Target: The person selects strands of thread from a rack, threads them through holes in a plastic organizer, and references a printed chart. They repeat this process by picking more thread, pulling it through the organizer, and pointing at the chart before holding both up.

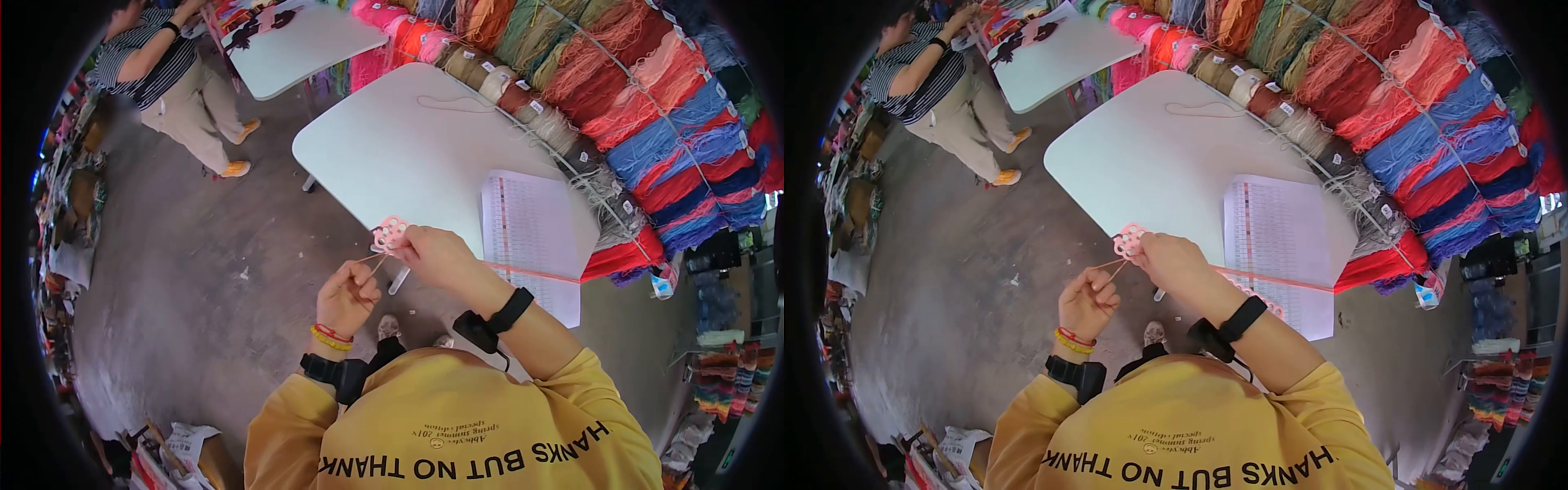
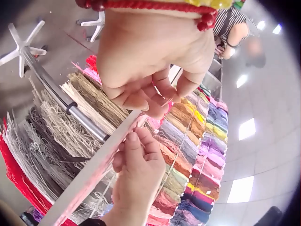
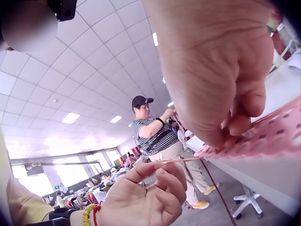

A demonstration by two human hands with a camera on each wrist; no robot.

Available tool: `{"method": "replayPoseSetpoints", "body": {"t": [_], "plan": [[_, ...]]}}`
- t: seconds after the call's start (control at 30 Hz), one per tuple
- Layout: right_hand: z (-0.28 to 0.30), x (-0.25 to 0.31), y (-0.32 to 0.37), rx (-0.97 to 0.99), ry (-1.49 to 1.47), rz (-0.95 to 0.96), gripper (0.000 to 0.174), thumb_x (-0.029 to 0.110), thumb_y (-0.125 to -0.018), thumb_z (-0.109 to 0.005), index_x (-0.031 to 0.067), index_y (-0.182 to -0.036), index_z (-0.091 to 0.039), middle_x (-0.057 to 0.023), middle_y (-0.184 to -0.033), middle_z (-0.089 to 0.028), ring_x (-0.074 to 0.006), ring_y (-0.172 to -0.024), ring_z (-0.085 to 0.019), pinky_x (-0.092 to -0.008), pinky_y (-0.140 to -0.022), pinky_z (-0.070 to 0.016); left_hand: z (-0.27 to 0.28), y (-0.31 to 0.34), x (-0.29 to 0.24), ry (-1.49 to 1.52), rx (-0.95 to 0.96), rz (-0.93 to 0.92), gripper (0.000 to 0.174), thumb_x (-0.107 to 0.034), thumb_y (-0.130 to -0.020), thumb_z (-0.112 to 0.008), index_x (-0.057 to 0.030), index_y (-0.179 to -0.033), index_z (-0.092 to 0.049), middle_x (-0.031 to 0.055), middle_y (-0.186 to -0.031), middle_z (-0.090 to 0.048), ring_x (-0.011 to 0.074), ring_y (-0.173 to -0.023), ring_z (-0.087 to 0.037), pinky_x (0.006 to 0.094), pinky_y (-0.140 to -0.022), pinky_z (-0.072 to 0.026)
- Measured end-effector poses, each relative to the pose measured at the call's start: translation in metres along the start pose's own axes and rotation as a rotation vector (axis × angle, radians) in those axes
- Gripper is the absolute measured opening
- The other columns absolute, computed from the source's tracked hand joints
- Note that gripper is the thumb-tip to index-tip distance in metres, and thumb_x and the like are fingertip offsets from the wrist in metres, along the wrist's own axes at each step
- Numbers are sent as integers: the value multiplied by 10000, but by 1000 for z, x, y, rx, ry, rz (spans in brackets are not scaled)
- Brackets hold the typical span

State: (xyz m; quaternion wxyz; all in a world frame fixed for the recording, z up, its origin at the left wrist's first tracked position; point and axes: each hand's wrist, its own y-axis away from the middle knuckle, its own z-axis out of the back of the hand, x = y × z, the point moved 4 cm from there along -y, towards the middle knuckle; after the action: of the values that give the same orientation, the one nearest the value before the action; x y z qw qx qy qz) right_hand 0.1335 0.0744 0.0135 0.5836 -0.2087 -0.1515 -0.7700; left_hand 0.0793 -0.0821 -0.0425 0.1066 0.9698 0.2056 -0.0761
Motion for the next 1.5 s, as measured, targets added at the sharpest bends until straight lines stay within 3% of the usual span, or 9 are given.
{"method": "replayPoseSetpoints", "body": {"t": [0.17, 0.37, 0.53, 1.0, 1.07, 1.17, 1.23, 1.33, 1.5], "plan": [[8, 1, 7, -79, -289, -89, 165, 202, -792, -602, 58, -872, -584, -137, -759, -604, -302, -667, -595, -403, -614, -469, -6, -2, 10, -252, 10, 57, 287, -251, -905, -469, -61, -1113, -526, 27, -831, -523, 124, -684, -454, 257, -655, -377], [5, 31, 33, -214, 174, 312, 193, 166, -689, -626, 63, -836, -556, -90, -887, -573, -243, -844, -572, -372, -646, -437, -10, -6, 14, -237, -53, 15, 351, -234, -907, -465, -18, -1184, -489, 77, -1034, -558, 134, -770, -511, 254, -621, -390], [12, 17, 33, -406, 233, 215, 347, 179, -660, -665, 79, -951, -503, -73, -922, -544, -236, -864, -536, -389, -663, -402, -9, 1, 7, -490, -115, -62, 328, -188, -897, -462, 32, -1132, -523, 85, -1110, -567, 130, -703, -517, 234, -603, -383], [10, 13, 29, -322, 271, 85, 373, 234, -700, -662, 72, -997, -505, -58, -874, -553, -214, -820, -543, -382, -590, -398, 158, 131, -150, -96, -353, -501, 277, -233, -867, -538, -169, -624, -422, -26, -577, -372, 81, -505, -319, 228, -459, -276], [11, 12, 29, -304, 275, 74, 410, 244, -688, -670, 69, -1017, -500, -65, -880, -553, -221, -823, -543, -384, -593, -411, 218, 184, -191, -303, -934, -764, 197, -252, -847, -553, -125, -698, -540, 11, -655, -496, 118, -609, -463, 239, -546, -385], [17, 8, 26, -324, 180, 41, 461, 255, -667, -680, 63, -1040, -490, -83, -892, -552, -242, -835, -542, -394, -610, -437, 199, 198, -211, -1803, -1826, -639, 208, -249, -824, -587, -55, -891, -623, 54, -824, -608, 189, -834, -568, 266, -723, -455], [16, 6, 24, -313, 145, 17, 478, 263, -663, -681, 62, -1050, -485, -93, -900, -552, -254, -844, -540, -399, -627, -451, 171, 152, -186, -2070, -1337, -782, 267, -179, -835, -573, -10, -1040, -601, 76, -938, -637, 219, -947, -588, 299, -821, -458], [17, 5, 23, -298, 124, -1, 489, 267, -667, -675, 59, -1067, -483, -101, -910, -553, -268, -859, -539, -405, -647, -460, 84, 56, -96, -1401, -534, -385, 200, -129, -881, -525, 5, -1013, -595, 89, -881, -634, 173, -813, -623, 286, -722, -490], [15, 2, 23, -305, 85, 18, 509, 272, -673, -671, 58, -1094, -483, -110, -932, -554, -280, -885, -536, -405, -680, -466, -13, -22, 4, -1082, -294, -108, 213, -146, -872, -563, 12, -1014, -582, 72, -867, -627, 125, -746, -607, 212, -662, -475]]}}
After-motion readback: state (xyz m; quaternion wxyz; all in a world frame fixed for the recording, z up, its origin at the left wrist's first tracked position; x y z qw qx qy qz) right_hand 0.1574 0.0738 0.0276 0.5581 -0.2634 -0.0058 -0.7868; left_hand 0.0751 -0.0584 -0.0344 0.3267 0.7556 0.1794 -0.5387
